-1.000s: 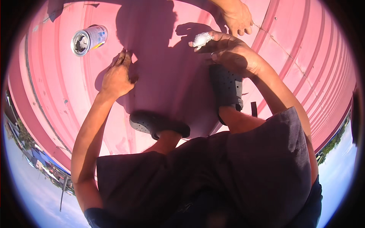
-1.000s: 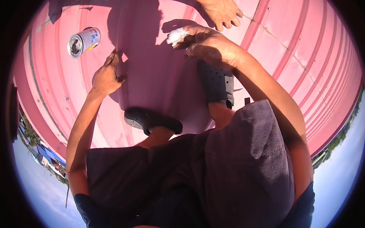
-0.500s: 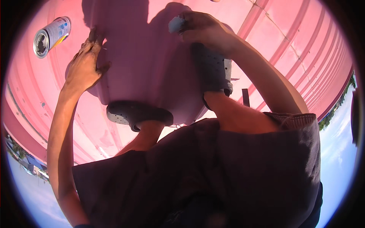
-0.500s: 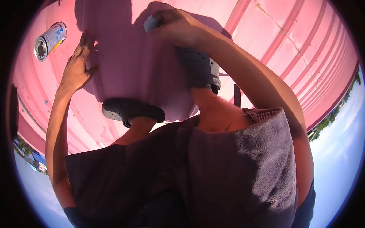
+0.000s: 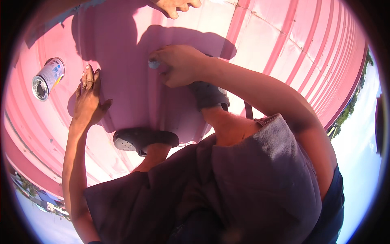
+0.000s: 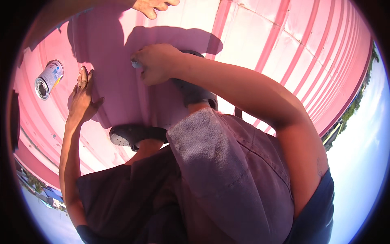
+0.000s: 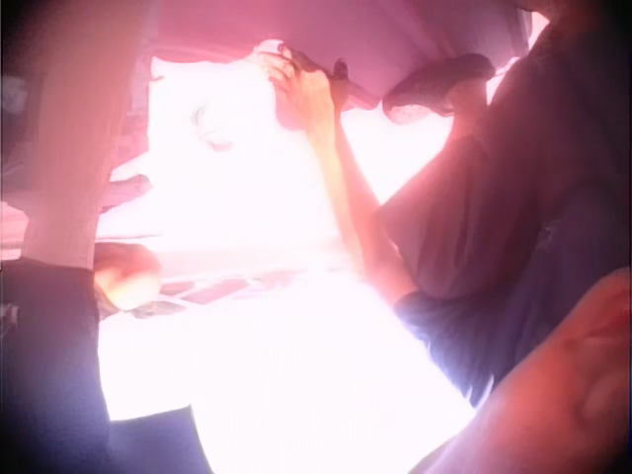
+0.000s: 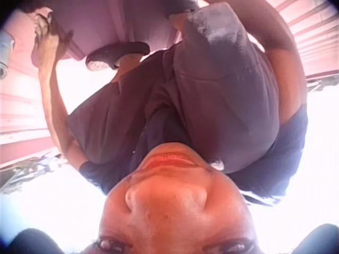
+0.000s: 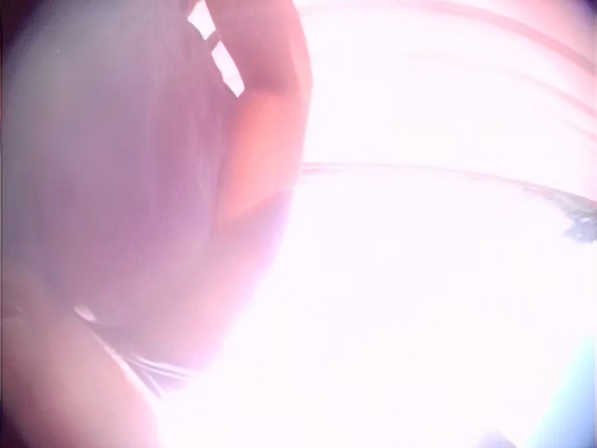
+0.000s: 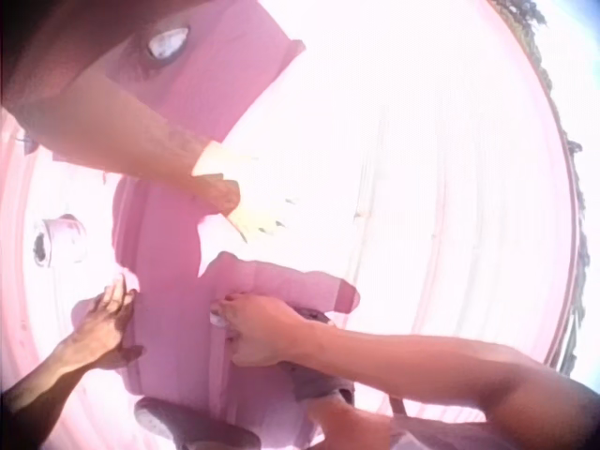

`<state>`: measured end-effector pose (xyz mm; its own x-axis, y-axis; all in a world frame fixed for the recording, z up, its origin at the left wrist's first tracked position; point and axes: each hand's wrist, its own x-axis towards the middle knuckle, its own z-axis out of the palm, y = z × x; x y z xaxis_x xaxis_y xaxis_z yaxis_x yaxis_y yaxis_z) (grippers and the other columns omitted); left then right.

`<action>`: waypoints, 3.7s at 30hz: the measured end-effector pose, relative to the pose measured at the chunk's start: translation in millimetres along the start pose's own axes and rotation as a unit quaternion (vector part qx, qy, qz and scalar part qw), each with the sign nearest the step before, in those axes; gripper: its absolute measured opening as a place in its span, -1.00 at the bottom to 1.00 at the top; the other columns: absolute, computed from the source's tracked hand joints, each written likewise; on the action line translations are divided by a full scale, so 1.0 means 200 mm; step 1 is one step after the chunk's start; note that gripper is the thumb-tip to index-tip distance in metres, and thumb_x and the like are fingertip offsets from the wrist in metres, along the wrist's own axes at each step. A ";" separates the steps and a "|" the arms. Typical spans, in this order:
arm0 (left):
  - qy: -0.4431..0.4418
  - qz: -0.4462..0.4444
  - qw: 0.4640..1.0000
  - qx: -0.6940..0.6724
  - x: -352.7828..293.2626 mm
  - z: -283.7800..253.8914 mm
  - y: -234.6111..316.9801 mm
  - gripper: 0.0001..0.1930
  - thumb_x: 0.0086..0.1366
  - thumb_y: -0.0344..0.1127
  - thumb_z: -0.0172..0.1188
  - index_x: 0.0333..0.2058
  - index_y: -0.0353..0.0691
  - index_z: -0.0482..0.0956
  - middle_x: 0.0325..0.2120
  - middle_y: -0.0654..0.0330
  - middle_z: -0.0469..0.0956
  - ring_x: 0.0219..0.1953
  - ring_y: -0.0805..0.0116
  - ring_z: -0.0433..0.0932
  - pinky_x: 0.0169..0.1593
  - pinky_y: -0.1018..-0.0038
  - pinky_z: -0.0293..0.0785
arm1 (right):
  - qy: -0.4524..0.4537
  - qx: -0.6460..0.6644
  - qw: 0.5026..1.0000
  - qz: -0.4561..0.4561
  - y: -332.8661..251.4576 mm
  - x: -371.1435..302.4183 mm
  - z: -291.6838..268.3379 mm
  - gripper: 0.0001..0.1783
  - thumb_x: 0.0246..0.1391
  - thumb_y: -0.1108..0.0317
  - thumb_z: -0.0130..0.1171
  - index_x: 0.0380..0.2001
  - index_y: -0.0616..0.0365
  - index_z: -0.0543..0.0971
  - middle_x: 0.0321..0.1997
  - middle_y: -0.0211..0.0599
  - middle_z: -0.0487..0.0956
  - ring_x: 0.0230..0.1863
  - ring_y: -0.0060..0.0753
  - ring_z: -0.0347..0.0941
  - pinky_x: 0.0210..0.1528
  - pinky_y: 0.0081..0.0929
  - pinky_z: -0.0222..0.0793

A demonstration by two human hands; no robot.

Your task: The person applies a grey sealant to a red metal roof seam by hand, smoothing the material along the joint with their fingers.

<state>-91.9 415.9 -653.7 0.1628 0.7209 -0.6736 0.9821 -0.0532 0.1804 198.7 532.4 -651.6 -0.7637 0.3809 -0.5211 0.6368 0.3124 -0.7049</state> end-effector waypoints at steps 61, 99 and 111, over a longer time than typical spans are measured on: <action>0.044 -0.038 0.997 -0.045 -0.03 0.03 -0.02 -0.03 0.11 -0.21 0.33 0.41 -0.14 -0.06 0.43 -0.14 -0.24 0.42 -0.21 -0.05 0.36 -0.12 0.02 | 0.542 0.040 0.834 0.093 0.40 -0.30 -0.08 -0.47 -0.19 0.44 0.19 -0.04 0.30 0.43 0.01 -0.01 0.50 0.07 0.05 0.38 0.16 -0.17 0.32; -0.058 -0.078 0.976 0.194 0.37 -0.12 0.03 0.35 -0.11 0.34 0.39 0.42 -0.17 -0.31 0.35 -0.43 -0.50 0.38 -0.51 -0.41 0.36 -0.23 -0.27 | 0.672 0.161 0.628 0.359 0.99 -0.67 -0.27 -0.34 -0.16 0.31 0.23 0.11 0.29 0.48 0.10 0.03 0.45 0.11 -0.14 0.42 0.12 -0.30 0.40; -0.015 -0.062 0.985 0.160 0.44 -0.08 0.12 0.39 -0.12 0.38 0.38 0.40 -0.27 -0.34 0.34 -0.45 -0.53 0.39 -0.50 -0.45 0.36 -0.24 -0.22 | 0.763 -0.008 0.562 0.320 1.19 -0.57 0.03 -0.26 -0.05 0.34 0.25 0.25 0.19 0.31 0.22 0.12 0.34 0.25 0.08 0.26 0.27 -0.02 0.19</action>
<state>-55.5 490.0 -697.6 0.0371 0.7154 -0.6977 0.9732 -0.1845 -0.1374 436.4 557.8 -762.8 0.5937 0.7187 0.3618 0.7392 -0.3095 -0.5982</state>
